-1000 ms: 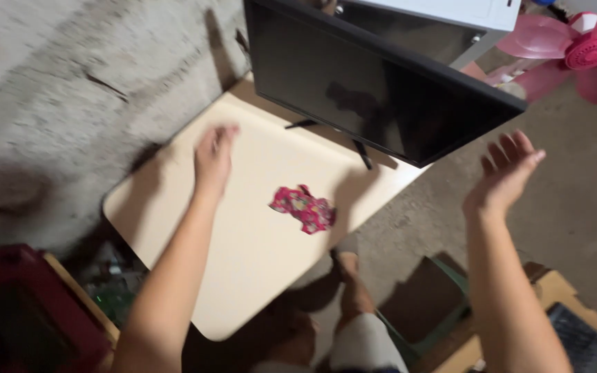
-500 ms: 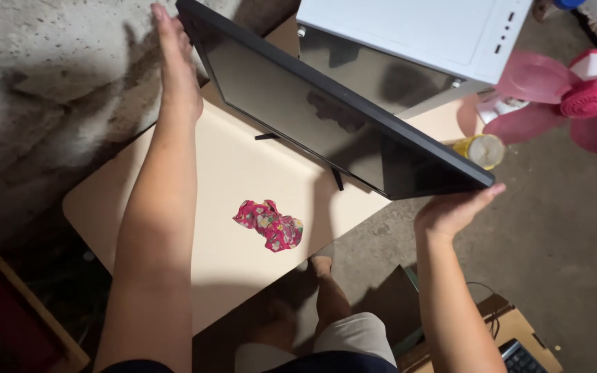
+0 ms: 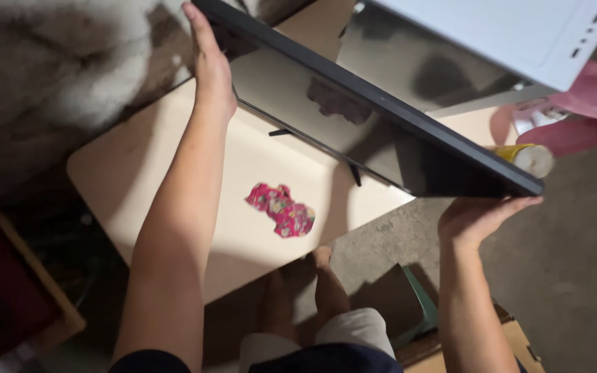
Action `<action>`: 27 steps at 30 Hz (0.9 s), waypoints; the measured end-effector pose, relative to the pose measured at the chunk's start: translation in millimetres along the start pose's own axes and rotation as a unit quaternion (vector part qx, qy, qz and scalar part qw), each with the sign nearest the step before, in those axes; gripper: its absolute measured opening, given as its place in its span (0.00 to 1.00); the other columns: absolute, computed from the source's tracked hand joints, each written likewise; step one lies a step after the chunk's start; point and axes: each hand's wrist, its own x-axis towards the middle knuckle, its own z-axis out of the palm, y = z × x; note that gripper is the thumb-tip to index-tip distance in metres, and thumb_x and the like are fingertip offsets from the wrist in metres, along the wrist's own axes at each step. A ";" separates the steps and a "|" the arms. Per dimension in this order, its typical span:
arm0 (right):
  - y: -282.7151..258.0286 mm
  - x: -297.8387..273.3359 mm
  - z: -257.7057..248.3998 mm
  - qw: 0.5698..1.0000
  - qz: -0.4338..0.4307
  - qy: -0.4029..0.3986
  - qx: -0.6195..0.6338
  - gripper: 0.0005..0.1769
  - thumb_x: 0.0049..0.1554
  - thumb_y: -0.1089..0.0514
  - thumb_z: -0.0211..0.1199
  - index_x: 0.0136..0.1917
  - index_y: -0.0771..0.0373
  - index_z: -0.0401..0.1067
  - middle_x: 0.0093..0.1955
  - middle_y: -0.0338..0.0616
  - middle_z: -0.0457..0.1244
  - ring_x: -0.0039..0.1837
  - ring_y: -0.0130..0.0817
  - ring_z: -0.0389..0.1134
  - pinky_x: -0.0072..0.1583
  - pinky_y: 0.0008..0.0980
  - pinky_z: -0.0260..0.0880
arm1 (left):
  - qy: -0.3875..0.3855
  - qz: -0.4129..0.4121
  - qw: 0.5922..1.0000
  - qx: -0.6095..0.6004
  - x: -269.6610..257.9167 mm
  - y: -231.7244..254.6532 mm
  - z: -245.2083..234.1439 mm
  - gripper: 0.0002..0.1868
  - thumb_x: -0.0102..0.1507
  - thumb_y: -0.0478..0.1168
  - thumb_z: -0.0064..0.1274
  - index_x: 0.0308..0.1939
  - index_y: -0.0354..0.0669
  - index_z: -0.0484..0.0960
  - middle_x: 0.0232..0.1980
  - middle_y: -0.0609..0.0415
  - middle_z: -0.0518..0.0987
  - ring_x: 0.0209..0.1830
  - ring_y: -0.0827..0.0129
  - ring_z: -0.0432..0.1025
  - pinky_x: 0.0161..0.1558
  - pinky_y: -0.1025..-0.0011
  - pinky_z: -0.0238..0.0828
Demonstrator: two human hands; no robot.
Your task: Cleaning a desk surface using foam cleaner and a cloth.
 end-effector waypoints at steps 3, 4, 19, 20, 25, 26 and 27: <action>4.8 3.7 -5.1 1.000 0.012 -0.012 0.020 0.55 0.63 0.18 0.44 0.85 0.61 0.54 0.82 0.45 0.57 0.84 0.40 0.57 0.85 0.39 0.54 | 0.037 0.017 0.999 -0.033 -37.9 -10.2 -46.1 0.58 0.65 0.78 0.30 0.85 0.46 0.31 0.88 0.54 0.30 0.88 0.62 0.26 0.81 0.58 0.24; 3.8 5.4 4.5 0.999 0.029 -0.016 0.020 0.54 0.62 0.19 0.45 0.85 0.58 0.53 0.82 0.42 0.57 0.84 0.37 0.57 0.85 0.39 0.54 | 0.068 0.018 0.996 -0.050 -48.2 -12.0 -64.4 0.57 0.66 0.77 0.30 0.84 0.43 0.33 0.88 0.53 0.32 0.88 0.62 0.28 0.82 0.61 0.25; 128.6 5.2 274.3 0.956 0.152 -0.240 0.070 0.48 0.63 0.21 0.49 0.80 0.57 0.59 0.75 0.40 0.60 0.73 0.38 0.63 0.76 0.44 0.64 | 0.328 0.074 0.917 -0.216 -232.1 32.6 -371.2 0.55 0.63 0.78 0.33 0.84 0.53 0.37 0.88 0.56 0.41 0.87 0.65 0.39 0.82 0.60 0.33; 141.3 3.0 302.4 0.948 0.149 -0.264 0.094 0.46 0.63 0.23 0.50 0.81 0.55 0.56 0.77 0.38 0.58 0.73 0.38 0.62 0.76 0.45 0.63 | 0.357 0.070 0.906 -0.215 -242.6 39.8 -385.4 0.55 0.62 0.77 0.34 0.83 0.58 0.33 0.87 0.58 0.39 0.87 0.67 0.39 0.83 0.60 0.34; 180.7 -8.4 402.0 0.906 0.170 -0.376 0.101 0.49 0.63 0.23 0.48 0.83 0.57 0.53 0.82 0.41 0.56 0.80 0.41 0.59 0.80 0.45 0.59 | 0.432 0.014 0.873 -0.225 -316.7 15.3 -422.0 0.54 0.64 0.80 0.27 0.84 0.49 0.47 0.85 0.51 0.57 0.62 0.64 0.44 0.65 0.69 0.40; 181.8 -12.6 424.5 0.882 0.181 -0.425 0.091 0.51 0.62 0.21 0.46 0.83 0.59 0.53 0.82 0.42 0.56 0.82 0.42 0.59 0.81 0.49 0.59 | 0.431 0.059 0.871 -0.229 -333.0 6.6 -420.4 0.53 0.65 0.78 0.26 0.84 0.49 0.48 0.85 0.53 0.55 0.71 0.64 0.49 0.71 0.67 0.45; 187.1 -20.4 443.8 0.879 0.185 -0.429 0.092 0.51 0.62 0.21 0.46 0.83 0.59 0.53 0.82 0.42 0.56 0.82 0.42 0.59 0.81 0.49 0.59 | 0.437 0.060 0.868 -0.228 -348.3 2.7 -412.3 0.53 0.65 0.78 0.26 0.84 0.49 0.48 0.85 0.53 0.55 0.71 0.64 0.49 0.71 0.67 0.45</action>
